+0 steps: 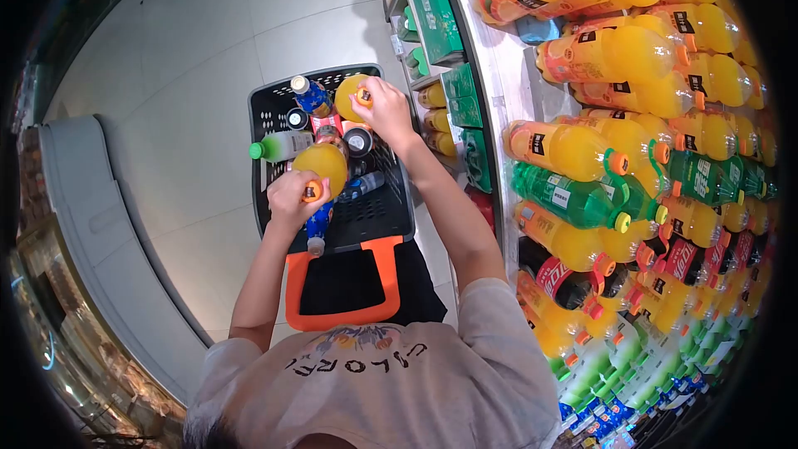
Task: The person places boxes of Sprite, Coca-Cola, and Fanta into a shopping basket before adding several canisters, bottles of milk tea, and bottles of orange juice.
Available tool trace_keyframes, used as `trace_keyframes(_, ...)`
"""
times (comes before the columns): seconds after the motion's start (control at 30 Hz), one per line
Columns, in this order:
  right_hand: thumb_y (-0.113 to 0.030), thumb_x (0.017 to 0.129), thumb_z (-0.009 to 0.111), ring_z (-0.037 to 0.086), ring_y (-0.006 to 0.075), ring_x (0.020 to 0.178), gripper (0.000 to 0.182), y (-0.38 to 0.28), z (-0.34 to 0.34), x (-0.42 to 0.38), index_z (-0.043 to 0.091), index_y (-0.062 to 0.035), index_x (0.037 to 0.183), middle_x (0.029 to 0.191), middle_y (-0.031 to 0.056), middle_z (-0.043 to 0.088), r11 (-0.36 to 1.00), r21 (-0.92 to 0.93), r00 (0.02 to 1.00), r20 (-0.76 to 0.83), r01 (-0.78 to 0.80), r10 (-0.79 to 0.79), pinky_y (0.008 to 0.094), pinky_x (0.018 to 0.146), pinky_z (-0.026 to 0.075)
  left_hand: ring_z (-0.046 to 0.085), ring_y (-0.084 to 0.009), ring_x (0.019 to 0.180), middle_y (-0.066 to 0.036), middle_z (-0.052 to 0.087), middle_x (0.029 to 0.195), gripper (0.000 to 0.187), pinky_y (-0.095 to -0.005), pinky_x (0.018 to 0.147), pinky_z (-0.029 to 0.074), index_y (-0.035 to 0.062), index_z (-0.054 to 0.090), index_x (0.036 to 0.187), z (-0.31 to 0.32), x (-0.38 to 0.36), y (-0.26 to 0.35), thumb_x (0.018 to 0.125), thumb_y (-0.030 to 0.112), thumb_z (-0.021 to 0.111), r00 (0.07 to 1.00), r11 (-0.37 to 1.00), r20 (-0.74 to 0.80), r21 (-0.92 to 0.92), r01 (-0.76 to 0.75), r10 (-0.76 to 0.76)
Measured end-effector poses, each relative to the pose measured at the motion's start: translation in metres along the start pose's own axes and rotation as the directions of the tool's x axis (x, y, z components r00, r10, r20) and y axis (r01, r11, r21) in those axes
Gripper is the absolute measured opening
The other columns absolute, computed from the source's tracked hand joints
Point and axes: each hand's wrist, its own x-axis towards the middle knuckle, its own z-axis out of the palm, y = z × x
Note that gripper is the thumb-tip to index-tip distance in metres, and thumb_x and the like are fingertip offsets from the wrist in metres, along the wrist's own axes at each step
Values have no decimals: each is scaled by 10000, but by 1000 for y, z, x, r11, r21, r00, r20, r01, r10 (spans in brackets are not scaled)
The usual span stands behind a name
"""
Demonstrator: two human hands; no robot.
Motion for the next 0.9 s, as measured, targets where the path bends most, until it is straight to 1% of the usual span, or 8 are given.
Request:
trace_keyframes(0.07, -168, 703, 705, 593, 309, 690, 246, 11, 14, -3, 521, -54, 819, 747, 126, 591, 1000, -8, 1000, 8, -21, 21, 372, 603, 473, 529, -192, 486, -43, 521, 588, 228, -291, 448, 424, 80, 549, 714, -3, -7, 5, 607, 88, 750, 997, 999, 73, -47, -5, 9)
trace_keyframes(0.13, -184, 715, 692, 591, 305, 731, 267, 16, 22, -5, 494, -54, 838, 769, 113, 588, 998, -49, 998, 60, -26, 29, 380, 638, 481, 523, -187, 489, -37, 494, 575, 211, -293, 455, 419, 84, 548, 703, 0, -12, 14, 619, 108, 740, 997, 997, 74, -72, -34, 39)
trace_keyframes(0.27, -161, 705, 683, 591, 303, 735, 252, 24, 30, -13, 491, -46, 820, 777, 116, 586, 999, -20, 991, 133, 33, -30, 380, 645, 481, 528, -170, 521, -29, 478, 588, 192, -281, 484, 425, 84, 558, 715, 1, -12, 28, 651, 140, 730, 980, 991, 163, -85, -100, 113)
trace_keyframes(0.4, -165, 711, 673, 590, 311, 723, 245, 32, 30, -19, 486, -51, 822, 768, 120, 585, 1000, 18, 985, 173, -4, 1, 387, 636, 480, 521, -155, 519, -14, 464, 585, 173, -272, 480, 428, 91, 559, 709, -1, -11, 37, 671, 147, 719, 972, 987, 196, -121, -107, 129)
trace_keyframes(0.57, -183, 707, 673, 586, 322, 710, 263, 44, 45, -26, 462, -63, 809, 747, 124, 581, 996, 44, 951, 296, 80, -89, 400, 616, 478, 518, -153, 516, -6, 460, 584, 168, -270, 485, 445, 105, 558, 704, 16, -21, 45, 676, 157, 715, 964, 977, 227, -188, -99, 141)
trace_keyframes(0.7, -179, 709, 655, 586, 320, 705, 254, 39, 50, -14, 454, -62, 811, 732, 123, 575, 982, 78, 909, 370, 173, -189, 401, 615, 481, 548, -164, 555, -22, 478, 597, 179, -287, 512, 469, 105, 540, 706, 55, -47, 34, 683, 181, 700, 957, 986, 279, -163, -33, 79)
trace_keyframes(0.8, -185, 713, 644, 588, 313, 699, 253, 36, 53, -13, 442, -57, 799, 710, 126, 567, 965, 124, 860, 439, 230, -261, 396, 612, 483, 573, -190, 600, -40, 524, 645, 189, -300, 538, 479, 80, 545, 755, 80, -80, 24, 667, 139, 702, 922, 977, 377, -213, -11, 93)
trace_keyframes(0.9, -182, 707, 649, 588, 321, 706, 268, 39, 56, -14, 448, -51, 827, 728, 131, 571, 955, 130, 825, 482, 267, -296, 399, 618, 483, 583, -195, 629, -45, 534, 675, 193, -309, 566, 491, 77, 541, 791, 101, -99, 17, 683, 152, 683, 885, 978, 454, -210, -2, 99)
